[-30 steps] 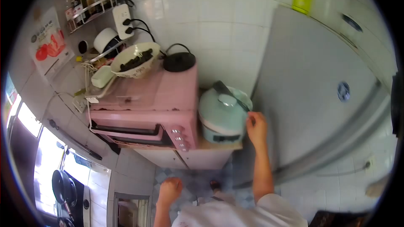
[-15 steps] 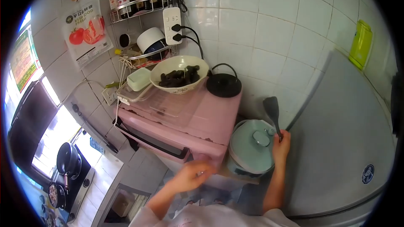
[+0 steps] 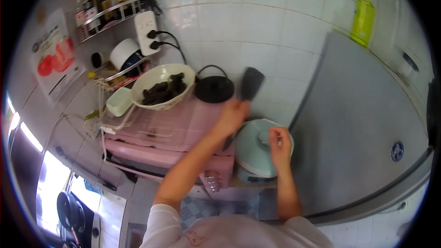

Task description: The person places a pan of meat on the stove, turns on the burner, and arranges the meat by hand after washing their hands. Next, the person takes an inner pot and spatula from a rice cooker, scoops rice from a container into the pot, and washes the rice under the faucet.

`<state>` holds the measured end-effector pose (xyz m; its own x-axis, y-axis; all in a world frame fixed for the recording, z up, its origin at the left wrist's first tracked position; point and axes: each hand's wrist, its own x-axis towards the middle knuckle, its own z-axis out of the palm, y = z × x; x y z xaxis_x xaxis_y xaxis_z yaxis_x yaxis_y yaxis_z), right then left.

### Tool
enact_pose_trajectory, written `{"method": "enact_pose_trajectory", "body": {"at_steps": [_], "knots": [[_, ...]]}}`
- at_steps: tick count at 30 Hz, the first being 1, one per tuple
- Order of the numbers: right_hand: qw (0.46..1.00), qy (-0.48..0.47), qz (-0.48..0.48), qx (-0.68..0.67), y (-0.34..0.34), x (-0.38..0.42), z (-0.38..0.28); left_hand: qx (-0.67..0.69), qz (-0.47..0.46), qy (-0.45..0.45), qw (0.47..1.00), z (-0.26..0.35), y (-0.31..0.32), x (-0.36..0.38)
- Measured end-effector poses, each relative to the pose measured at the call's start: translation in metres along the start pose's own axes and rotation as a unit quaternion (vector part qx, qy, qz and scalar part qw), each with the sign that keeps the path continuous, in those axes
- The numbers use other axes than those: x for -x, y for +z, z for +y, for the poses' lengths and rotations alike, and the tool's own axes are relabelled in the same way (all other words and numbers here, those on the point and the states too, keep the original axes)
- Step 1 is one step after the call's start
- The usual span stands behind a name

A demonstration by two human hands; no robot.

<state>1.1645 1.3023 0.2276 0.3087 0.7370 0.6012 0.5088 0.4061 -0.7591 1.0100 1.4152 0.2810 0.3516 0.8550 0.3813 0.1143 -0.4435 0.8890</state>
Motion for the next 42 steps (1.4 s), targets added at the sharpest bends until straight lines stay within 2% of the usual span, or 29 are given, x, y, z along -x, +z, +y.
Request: {"method": "enact_pose_trajectory", "body": {"at_steps": [1, 2, 4, 5, 7, 9, 11, 15, 19, 21, 23, 24, 26, 27, 30, 34, 35, 37, 38, 42], "knots": [[0.987, -0.050, -0.010, 0.155, -0.004, -0.006, 0.020, 0.004, 0.027, -0.008, 1.000, 0.004, -0.004, 0.002], [0.985, -0.043, -0.003, 0.166, -0.002, -0.006, 0.038, 0.006, 0.054, -0.017, 0.998, 0.011, -0.007, 0.005], [0.932, -0.093, -0.061, 0.345, 0.003, -0.005, 0.066, -0.002, 0.053, -0.021, 0.998, 0.015, -0.009, 0.010], [0.930, -0.089, -0.059, 0.352, 0.005, -0.005, 0.073, -0.017, 0.065, -0.024, 0.997, 0.016, -0.010, 0.012], [0.940, -0.050, -0.139, 0.309, 0.017, -0.006, 0.077, -0.014, 0.063, -0.022, 0.998, 0.015, -0.011, 0.013], [0.930, -0.026, -0.140, 0.340, 0.019, -0.008, 0.061, -0.012, 0.076, -0.012, 0.997, 0.008, -0.011, 0.012], [0.921, 0.040, -0.173, 0.345, 0.019, -0.015, 0.058, 0.009, 0.078, -0.025, 0.997, 0.008, -0.012, 0.011], [0.938, 0.029, -0.157, 0.308, 0.017, -0.027, 0.068, 0.017, 0.082, -0.025, 0.996, 0.011, -0.012, 0.013], [0.951, 0.075, -0.117, 0.277, 0.004, -0.056, 0.056, 0.008, 0.095, -0.004, 0.995, 0.008, -0.013, 0.012], [0.965, -0.014, -0.029, 0.261, -0.002, -0.075, 0.047, 0.015, 0.092, -0.007, 0.996, 0.011, -0.014, 0.012], [0.959, -0.119, 0.018, 0.256, -0.003, -0.096, 0.043, 0.021, 0.097, -0.013, 0.995, 0.014, -0.014, 0.012], [0.959, -0.115, 0.018, 0.257, -0.002, -0.107, 0.040, 0.025, 0.103, -0.014, 0.994, 0.014, -0.014, 0.012], [0.943, -0.184, 0.038, 0.276, 0.002, -0.128, 0.036, 0.021, 0.099, -0.017, 0.995, 0.013, -0.014, 0.012], [0.943, -0.180, 0.040, 0.278, 0.005, -0.136, 0.040, 0.018, 0.099, -0.017, 0.995, 0.013, -0.013, 0.012], [0.912, -0.260, -0.009, 0.318, 0.016, -0.152, 0.060, 0.028, 0.091, -0.005, 0.995, 0.011, -0.013, 0.012], [0.887, -0.292, -0.078, 0.349, 0.034, -0.155, 0.098, 0.001, 0.090, -0.011, 0.996, 0.015, -0.013, 0.013], [0.887, -0.293, -0.076, 0.348, 0.037, -0.152, 0.107, -0.003, 0.089, -0.009, 0.996, 0.014, -0.013, 0.013], [0.876, -0.280, -0.146, 0.366, 0.046, -0.145, 0.126, -0.010, 0.089, -0.006, 0.996, 0.014, -0.013, 0.013], [0.876, -0.281, -0.145, 0.363, 0.050, -0.142, 0.134, -0.010, 0.088, -0.007, 0.996, 0.013, -0.013, 0.014], [0.872, -0.261, -0.241, 0.336, 0.059, -0.126, 0.150, -0.007, 0.090, -0.005, 0.996, 0.014, -0.013, 0.014]]}}
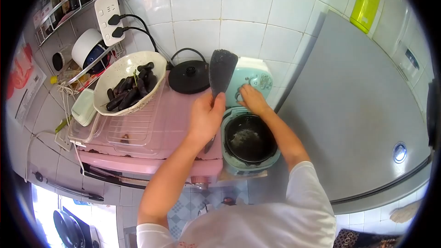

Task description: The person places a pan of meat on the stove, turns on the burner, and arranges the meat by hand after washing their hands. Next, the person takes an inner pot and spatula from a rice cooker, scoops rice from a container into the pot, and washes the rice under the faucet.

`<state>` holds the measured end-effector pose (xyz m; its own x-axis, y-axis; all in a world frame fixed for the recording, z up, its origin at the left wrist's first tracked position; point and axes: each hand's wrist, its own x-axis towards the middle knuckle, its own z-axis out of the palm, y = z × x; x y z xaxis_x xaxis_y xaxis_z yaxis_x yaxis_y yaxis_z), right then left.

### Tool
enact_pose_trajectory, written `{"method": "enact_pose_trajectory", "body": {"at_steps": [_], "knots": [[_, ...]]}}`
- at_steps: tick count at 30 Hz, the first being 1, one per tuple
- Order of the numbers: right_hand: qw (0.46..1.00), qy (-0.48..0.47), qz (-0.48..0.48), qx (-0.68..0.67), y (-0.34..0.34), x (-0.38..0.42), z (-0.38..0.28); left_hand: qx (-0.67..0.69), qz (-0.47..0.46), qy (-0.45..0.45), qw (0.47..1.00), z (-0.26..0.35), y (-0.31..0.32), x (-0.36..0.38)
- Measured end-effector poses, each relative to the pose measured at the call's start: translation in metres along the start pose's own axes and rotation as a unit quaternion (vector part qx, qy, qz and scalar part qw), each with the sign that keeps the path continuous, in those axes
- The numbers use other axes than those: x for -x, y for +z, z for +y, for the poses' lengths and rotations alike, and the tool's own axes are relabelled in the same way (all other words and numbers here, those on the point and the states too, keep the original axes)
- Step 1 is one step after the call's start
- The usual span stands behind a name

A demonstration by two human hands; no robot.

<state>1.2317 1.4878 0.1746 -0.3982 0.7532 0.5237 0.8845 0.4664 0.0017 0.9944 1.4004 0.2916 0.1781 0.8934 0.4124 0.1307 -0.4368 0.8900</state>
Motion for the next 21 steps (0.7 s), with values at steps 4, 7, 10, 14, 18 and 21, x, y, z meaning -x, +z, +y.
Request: {"method": "enact_pose_trajectory", "body": {"at_steps": [4, 7, 10, 14, 18, 21], "knots": [[0.997, 0.014, -0.054, -0.061, 0.008, 0.011, -0.007, -0.018, 0.000, 0.014, 1.000, -0.008, 0.000, -0.002], [0.993, 0.027, -0.081, -0.083, 0.008, 0.012, -0.006, -0.015, 0.011, 0.003, 1.000, -0.008, 0.003, -0.001], [0.993, 0.029, -0.076, -0.084, 0.007, 0.015, -0.009, -0.007, -0.004, -0.001, 1.000, -0.006, 0.002, -0.001], [0.997, 0.035, 0.024, -0.065, -0.015, 0.039, -0.024, 0.010, -0.010, -0.001, 1.000, -0.006, 0.003, 0.000], [0.953, 0.294, -0.074, -0.018, -0.041, 0.082, -0.040, -0.017, -0.016, -0.007, 1.000, -0.004, 0.003, 0.000], [0.902, 0.412, -0.125, -0.030, -0.035, 0.106, -0.035, 0.006, -0.033, -0.015, 0.999, -0.004, 0.003, 0.002]]}}
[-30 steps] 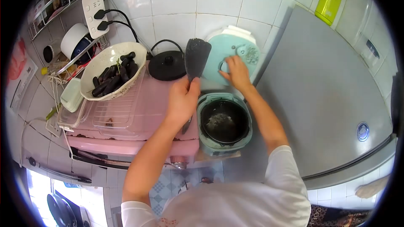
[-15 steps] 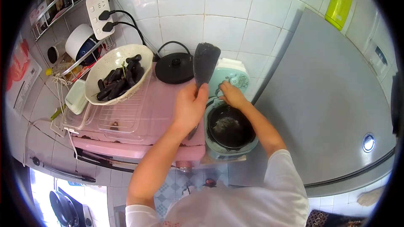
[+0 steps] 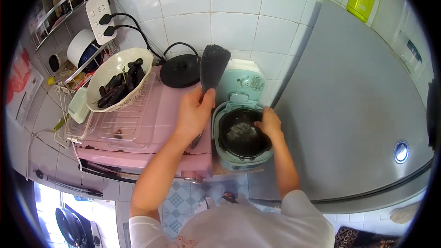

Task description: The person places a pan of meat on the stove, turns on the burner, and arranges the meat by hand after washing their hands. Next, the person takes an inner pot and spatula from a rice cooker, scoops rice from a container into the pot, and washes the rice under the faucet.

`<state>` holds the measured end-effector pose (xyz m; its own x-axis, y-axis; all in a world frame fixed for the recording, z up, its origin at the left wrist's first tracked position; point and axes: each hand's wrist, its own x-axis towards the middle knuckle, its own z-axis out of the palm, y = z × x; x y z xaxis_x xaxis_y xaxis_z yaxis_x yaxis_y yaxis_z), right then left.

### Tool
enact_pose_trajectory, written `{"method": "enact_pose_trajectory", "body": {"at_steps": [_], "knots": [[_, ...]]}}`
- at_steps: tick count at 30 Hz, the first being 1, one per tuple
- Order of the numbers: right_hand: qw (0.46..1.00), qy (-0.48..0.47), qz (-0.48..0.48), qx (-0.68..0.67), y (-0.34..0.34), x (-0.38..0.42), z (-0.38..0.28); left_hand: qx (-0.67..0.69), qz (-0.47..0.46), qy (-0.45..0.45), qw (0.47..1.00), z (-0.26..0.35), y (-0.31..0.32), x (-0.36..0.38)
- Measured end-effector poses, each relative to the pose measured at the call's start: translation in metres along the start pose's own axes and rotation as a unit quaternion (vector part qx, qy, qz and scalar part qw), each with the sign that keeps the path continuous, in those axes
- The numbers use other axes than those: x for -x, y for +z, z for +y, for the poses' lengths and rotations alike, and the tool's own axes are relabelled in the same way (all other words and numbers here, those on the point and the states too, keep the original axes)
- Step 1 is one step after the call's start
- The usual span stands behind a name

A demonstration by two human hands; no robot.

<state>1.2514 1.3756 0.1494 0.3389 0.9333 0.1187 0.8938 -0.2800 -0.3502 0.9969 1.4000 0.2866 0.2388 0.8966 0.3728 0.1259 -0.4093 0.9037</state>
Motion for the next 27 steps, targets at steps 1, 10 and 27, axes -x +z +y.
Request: {"method": "enact_pose_trajectory", "body": {"at_steps": [1, 10, 27], "knots": [[1.000, 0.010, 0.008, -0.011, 0.003, -0.002, 0.004, -0.005, 0.005, 0.004, 1.000, -0.001, 0.000, 0.000], [0.888, -0.061, 0.032, -0.454, -0.035, -0.007, 0.024, -0.170, -0.018, 0.019, 0.985, 0.047, 0.011, 0.027], [0.898, -0.243, -0.078, -0.359, -0.108, 0.219, -0.031, -0.483, -0.112, -0.208, 0.843, 0.052, 0.031, 0.328]]}}
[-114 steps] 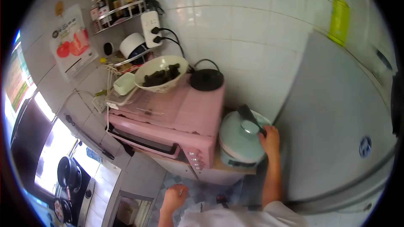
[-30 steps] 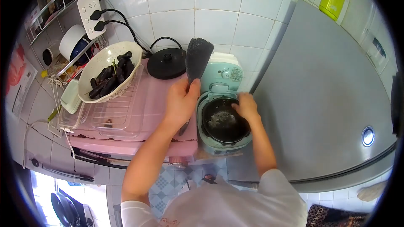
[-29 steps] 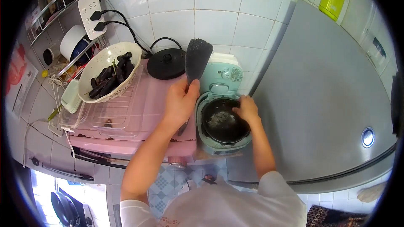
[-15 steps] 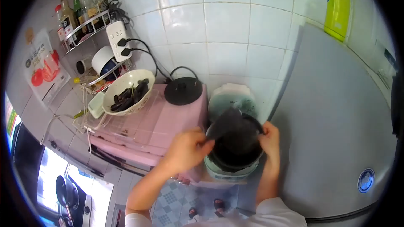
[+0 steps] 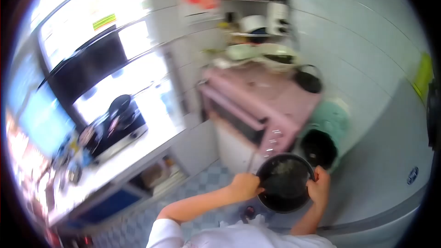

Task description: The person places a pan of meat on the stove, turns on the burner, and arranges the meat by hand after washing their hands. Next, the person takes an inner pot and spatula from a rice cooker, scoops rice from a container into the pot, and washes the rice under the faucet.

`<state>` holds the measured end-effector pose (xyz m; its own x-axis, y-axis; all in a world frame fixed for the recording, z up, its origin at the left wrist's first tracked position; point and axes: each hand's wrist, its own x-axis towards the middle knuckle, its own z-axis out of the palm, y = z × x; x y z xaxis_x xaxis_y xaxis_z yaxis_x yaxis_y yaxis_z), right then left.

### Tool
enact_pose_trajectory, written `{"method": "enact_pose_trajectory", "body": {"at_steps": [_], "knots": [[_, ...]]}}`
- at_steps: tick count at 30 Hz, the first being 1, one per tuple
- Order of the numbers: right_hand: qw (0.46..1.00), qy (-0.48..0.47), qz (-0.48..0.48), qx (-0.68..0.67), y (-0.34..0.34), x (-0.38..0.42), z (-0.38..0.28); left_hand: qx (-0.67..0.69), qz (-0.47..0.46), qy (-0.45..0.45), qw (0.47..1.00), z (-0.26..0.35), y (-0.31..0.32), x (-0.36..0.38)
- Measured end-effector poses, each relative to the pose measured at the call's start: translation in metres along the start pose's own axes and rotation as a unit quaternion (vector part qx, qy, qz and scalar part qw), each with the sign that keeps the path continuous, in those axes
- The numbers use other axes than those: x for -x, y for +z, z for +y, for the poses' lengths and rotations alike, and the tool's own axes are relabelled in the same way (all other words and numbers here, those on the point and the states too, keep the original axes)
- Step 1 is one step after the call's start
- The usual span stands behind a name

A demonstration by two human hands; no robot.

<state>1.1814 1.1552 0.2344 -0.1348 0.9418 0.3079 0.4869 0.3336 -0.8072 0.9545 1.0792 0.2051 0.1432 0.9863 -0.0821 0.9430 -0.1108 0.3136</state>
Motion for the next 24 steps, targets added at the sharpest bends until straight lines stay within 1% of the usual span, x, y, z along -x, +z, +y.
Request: {"method": "enact_pose_trajectory", "body": {"at_steps": [1, 2, 3, 4, 5, 7, 8, 9, 11, 12, 13, 14, 15, 17, 18, 21, 22, 23, 24], "knots": [[0.999, -0.025, -0.042, -0.012, 0.021, 0.012, -0.007, 0.024, -0.014, -0.036, 0.999, -0.014, 0.012, 0.030], [0.994, -0.054, -0.091, 0.009, 0.046, 0.025, -0.012, 0.032, 0.003, -0.082, 0.996, -0.029, 0.026, 0.063], [0.987, -0.084, -0.134, 0.030, 0.072, 0.039, -0.017, 0.040, -0.019, -0.108, 0.993, -0.042, 0.040, 0.097], [0.979, -0.080, -0.184, 0.024, 0.097, 0.054, -0.019, 0.051, -0.041, -0.128, 0.990, -0.052, 0.048, 0.129], [0.966, -0.120, -0.228, 0.001, 0.121, 0.069, -0.023, 0.062, -0.026, -0.159, 0.985, -0.059, 0.049, 0.162], [0.944, -0.093, -0.315, 0.010, 0.167, 0.108, -0.045, 0.142, -0.111, -0.269, 0.946, -0.075, 0.050, 0.234], [0.930, -0.109, -0.352, 0.011, 0.183, 0.127, -0.067, 0.165, -0.110, -0.305, 0.932, -0.084, 0.051, 0.270], [0.914, -0.123, -0.387, 0.011, 0.200, 0.149, -0.091, 0.185, -0.093, -0.363, 0.909, -0.092, 0.054, 0.306], [0.886, -0.150, -0.439, 0.001, 0.236, 0.189, -0.126, 0.258, -0.057, -0.407, 0.874, -0.116, 0.074, 0.379], [0.863, -0.156, -0.481, -0.012, 0.256, 0.204, -0.136, 0.263, -0.048, -0.426, 0.864, -0.122, 0.085, 0.408], [0.838, -0.162, -0.520, -0.024, 0.277, 0.222, -0.148, 0.355, -0.004, -0.442, 0.824, -0.128, 0.094, 0.440], [0.817, -0.168, -0.552, -0.022, 0.295, 0.238, -0.164, 0.442, 0.043, -0.449, 0.775, -0.130, 0.101, 0.468], [0.806, -0.178, -0.564, -0.026, 0.311, 0.254, -0.181, 0.444, 0.055, -0.462, 0.766, -0.129, 0.110, 0.492], [0.761, -0.214, -0.610, -0.050, 0.343, 0.287, -0.213, 0.531, 0.228, -0.458, 0.675, -0.125, 0.128, 0.533], [0.743, -0.208, -0.635, -0.039, 0.364, 0.303, -0.226, 0.531, 0.241, -0.468, 0.664, -0.128, 0.132, 0.552], [0.696, -0.222, -0.681, -0.048, 0.404, 0.356, -0.280, 0.683, 0.295, -0.403, 0.533, -0.136, 0.142, 0.605], [0.678, -0.267, -0.683, -0.055, 0.427, 0.373, -0.289, 0.718, 0.340, -0.371, 0.480, -0.151, 0.165, 0.625], [0.666, -0.271, -0.693, -0.057, 0.443, 0.393, -0.302, 0.717, 0.350, -0.378, 0.470, -0.157, 0.169, 0.645], [0.645, -0.249, -0.721, -0.056, 0.460, 0.412, -0.319, 0.742, 0.415, -0.325, 0.414, -0.166, 0.171, 0.666]]}}
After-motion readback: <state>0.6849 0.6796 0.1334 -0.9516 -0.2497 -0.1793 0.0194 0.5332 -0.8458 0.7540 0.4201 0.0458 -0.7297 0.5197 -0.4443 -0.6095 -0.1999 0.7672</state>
